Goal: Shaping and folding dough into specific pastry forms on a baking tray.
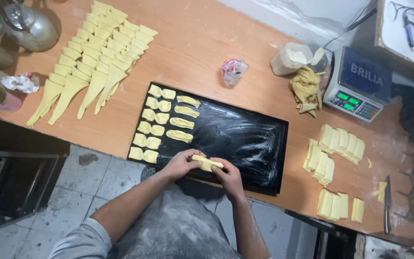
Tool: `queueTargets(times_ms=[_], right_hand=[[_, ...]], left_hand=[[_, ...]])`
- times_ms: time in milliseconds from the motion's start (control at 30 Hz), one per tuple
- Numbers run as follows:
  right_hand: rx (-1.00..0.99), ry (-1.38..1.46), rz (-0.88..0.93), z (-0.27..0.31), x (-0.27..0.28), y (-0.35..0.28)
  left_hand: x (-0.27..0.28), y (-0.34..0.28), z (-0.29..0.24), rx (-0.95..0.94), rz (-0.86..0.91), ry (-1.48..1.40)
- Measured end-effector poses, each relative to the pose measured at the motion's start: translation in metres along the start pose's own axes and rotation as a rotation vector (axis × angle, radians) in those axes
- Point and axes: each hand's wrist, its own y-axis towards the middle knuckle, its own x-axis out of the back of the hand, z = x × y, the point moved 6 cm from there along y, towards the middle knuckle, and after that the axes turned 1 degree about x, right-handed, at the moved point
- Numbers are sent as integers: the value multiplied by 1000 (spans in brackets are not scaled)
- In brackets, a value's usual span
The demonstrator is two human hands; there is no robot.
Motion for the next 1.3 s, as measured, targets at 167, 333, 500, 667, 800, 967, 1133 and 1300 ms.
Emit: queueTargets(times_ms=[167,333,500,667,800,967,1133,1300], right_hand=[[-160,348,-37,6,6,-8],[-146,539,13,45,-3,-22],[-13,231,-7,52,0,-23],[-88,283,-48,39,12,-7],[-94,385,-431,12,-29,26],[3,571,-325,8,-96,32],[68,408,-282,24,-108,26],[-150,173,-69,-8,-115,9]], left_hand=[[15,-2,-16,22,46,-109],[11,-35,-80,90,209,-417],[17,-41,-92,44,372,-79],[68,-3,-67,118,182,-64],[70,29,-12,65,-260,-236],[23,-1,-26,-15,-145,-378],[51,-14,-15,10,68,-535],[100,-52,13,267,-89,-266]])
